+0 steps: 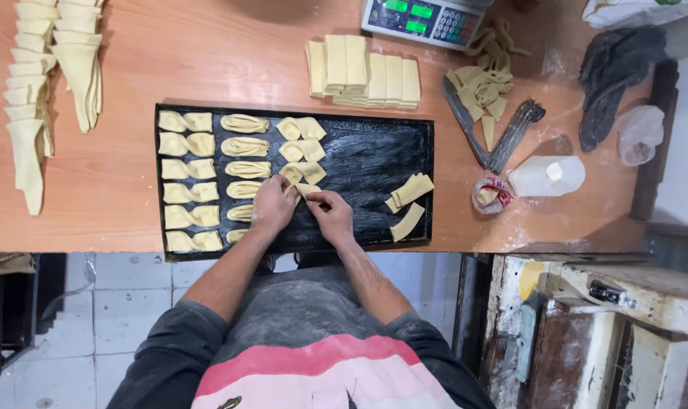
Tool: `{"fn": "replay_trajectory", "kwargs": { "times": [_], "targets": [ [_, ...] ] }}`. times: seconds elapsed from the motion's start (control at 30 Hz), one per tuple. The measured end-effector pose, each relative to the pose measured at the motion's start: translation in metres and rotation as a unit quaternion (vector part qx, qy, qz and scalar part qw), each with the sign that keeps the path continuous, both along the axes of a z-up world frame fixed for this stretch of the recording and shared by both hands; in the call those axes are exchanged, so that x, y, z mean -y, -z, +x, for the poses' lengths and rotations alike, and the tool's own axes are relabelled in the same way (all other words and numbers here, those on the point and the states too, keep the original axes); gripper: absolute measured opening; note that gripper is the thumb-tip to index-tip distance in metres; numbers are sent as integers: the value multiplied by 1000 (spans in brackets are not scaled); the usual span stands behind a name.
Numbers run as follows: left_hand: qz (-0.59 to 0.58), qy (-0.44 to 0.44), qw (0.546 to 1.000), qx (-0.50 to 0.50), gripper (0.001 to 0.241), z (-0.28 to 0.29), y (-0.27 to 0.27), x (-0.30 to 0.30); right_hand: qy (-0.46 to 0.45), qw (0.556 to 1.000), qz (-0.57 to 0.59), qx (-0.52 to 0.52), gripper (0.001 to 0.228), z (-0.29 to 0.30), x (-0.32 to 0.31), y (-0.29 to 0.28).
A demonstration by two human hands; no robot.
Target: The person is shaping pieces of dough into decorative shapes and placing them onto a baking tray.
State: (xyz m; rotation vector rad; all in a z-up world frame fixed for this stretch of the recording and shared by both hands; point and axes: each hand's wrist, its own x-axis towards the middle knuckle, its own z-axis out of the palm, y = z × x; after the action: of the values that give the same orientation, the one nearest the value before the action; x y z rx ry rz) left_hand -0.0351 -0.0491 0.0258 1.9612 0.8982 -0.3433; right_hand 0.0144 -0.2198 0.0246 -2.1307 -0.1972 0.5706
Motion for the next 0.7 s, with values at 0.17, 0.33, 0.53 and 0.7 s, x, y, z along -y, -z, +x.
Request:
{"fn": "replay_trajectory", "kwargs": {
  "times": [0.17,0.33,0.53,0.7],
  "targets": [
    [47,25,999,11,27,2,-2,3,7,999,9,32,18,7,-9,-10],
    [68,8,997,45,26,-7,-11,9,-12,998,13,65,20,6,-9,-21],
    [420,210,853,228,8,-50,5,-1,-168,960,-76,209,24,4,5,-53],
    [479,311,776,267,56,-63,20,-8,-293,824,-92,477,39,15,12,-40]
  ]
}}
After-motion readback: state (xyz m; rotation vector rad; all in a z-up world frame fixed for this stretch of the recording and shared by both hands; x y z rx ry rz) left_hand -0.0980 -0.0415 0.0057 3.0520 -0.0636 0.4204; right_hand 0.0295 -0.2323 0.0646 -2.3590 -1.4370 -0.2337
